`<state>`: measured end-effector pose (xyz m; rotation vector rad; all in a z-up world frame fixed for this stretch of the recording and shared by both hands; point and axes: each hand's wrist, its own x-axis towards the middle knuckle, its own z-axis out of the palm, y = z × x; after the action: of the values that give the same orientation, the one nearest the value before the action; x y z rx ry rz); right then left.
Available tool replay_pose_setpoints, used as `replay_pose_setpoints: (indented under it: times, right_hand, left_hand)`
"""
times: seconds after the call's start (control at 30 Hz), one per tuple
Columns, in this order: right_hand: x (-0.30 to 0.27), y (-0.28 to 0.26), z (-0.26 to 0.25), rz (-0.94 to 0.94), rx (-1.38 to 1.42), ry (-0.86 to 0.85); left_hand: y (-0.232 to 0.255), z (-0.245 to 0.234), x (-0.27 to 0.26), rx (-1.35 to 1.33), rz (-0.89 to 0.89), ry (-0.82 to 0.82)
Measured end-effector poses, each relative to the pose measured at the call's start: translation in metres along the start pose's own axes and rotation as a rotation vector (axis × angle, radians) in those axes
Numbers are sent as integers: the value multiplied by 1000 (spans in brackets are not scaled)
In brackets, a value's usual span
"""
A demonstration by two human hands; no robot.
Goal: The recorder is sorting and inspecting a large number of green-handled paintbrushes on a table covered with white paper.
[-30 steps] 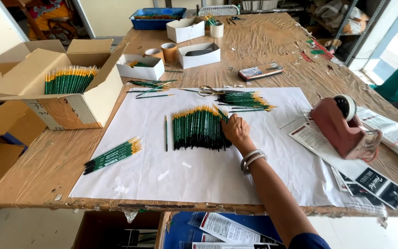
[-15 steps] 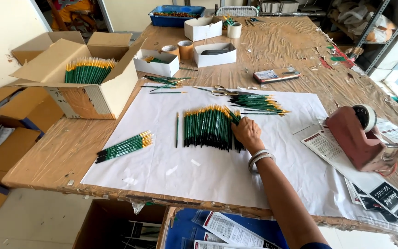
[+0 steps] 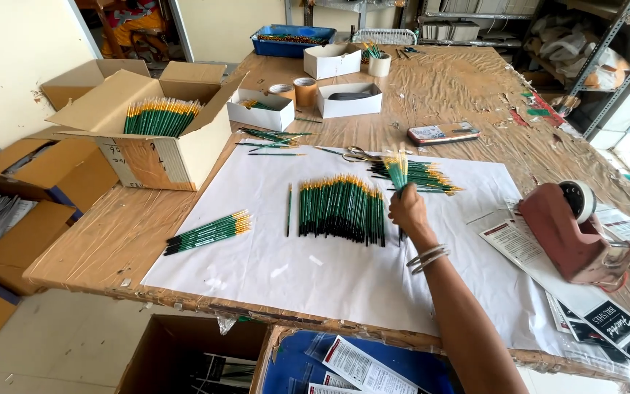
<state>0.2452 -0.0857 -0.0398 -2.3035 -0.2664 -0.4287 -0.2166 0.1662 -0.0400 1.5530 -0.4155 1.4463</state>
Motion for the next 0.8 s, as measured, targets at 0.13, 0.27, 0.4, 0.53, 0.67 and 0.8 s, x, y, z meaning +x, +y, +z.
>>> replay_pose_setpoints:
  times: [0.13, 0.27, 0.4, 0.53, 0.67, 0.8]
  right_hand:
    - [-37, -75, -90, 96, 593, -164]
    - [-115, -113, -154, -133, 804, -186]
    - [-189, -93, -160, -255, 1012, -177]
    - [-229, -40, -123, -206, 943, -312]
    - [-243, -47, -132, -179, 914, -387]
    - [-241, -46, -124, -70, 895, -520]
  left_hand:
    - [81, 79, 42, -24, -25, 14]
    - [86, 89, 46, -61, -58, 18]
    - [78, 109, 46, -169, -85, -9]
    - [75, 134, 37, -272, -126, -32]
    - [55, 148, 24, -312, -177, -48]
    - [-20, 200, 34, -405, -366, -260]
